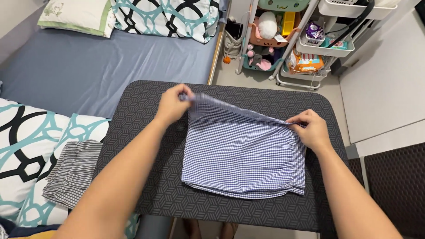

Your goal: Fold a pair of shorts and place them on a pile.

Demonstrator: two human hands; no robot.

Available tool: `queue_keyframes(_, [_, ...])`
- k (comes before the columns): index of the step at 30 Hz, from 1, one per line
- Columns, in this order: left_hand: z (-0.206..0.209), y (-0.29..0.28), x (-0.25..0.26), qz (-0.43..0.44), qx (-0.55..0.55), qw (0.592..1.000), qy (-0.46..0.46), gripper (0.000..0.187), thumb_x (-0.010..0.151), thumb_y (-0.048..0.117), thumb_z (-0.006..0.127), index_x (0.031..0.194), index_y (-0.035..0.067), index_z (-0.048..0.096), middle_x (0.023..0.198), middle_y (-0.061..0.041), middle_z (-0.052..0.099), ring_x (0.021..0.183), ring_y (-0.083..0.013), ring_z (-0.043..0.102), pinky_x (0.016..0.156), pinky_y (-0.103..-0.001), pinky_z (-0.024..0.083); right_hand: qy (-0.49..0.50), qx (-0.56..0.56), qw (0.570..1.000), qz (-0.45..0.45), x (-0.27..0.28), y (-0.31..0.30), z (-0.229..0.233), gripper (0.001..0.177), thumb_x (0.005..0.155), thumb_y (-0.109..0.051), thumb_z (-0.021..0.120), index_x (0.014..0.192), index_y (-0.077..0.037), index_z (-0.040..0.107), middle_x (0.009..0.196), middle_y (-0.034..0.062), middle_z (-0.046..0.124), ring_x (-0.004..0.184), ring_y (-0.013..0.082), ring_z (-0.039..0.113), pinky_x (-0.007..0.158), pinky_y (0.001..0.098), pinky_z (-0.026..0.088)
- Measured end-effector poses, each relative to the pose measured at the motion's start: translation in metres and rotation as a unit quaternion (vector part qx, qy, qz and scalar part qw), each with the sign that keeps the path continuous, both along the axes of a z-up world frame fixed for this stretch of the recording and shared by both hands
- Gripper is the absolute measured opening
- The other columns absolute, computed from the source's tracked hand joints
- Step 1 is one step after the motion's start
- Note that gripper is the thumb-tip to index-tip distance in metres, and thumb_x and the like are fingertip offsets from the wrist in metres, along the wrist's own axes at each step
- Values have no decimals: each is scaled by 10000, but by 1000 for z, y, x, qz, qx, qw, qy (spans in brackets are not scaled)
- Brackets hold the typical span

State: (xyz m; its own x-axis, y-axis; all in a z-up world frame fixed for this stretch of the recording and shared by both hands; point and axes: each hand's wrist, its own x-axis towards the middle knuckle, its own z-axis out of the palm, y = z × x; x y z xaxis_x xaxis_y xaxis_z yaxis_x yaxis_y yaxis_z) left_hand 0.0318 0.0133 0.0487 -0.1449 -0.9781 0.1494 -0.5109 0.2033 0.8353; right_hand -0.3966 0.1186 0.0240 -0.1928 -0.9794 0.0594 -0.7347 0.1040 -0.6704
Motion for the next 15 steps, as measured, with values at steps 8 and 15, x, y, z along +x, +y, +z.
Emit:
queue_keyframes(8, [12,137,19,-165,-94,937,-293,129,668,36,690,721,148,726,842,-18,697,941,-250,653,908,-455,416,123,-116,981,96,1,-2,-1,193,759,-28,692,833,-143,829,1062,52,681,1013,264,643,909,391,529])
queue_keyframes(15, [-43,131,-71,-71,-145,974,-158,271,905,83,539,1132,102,686,1225,-107,658,1244,-313,596,1120,-471,462,58,-252,951,166,148,-18,-27,380,1031,-202,528,1372,-67,627,1434,125,634,1425,313,523,1249,434,385])
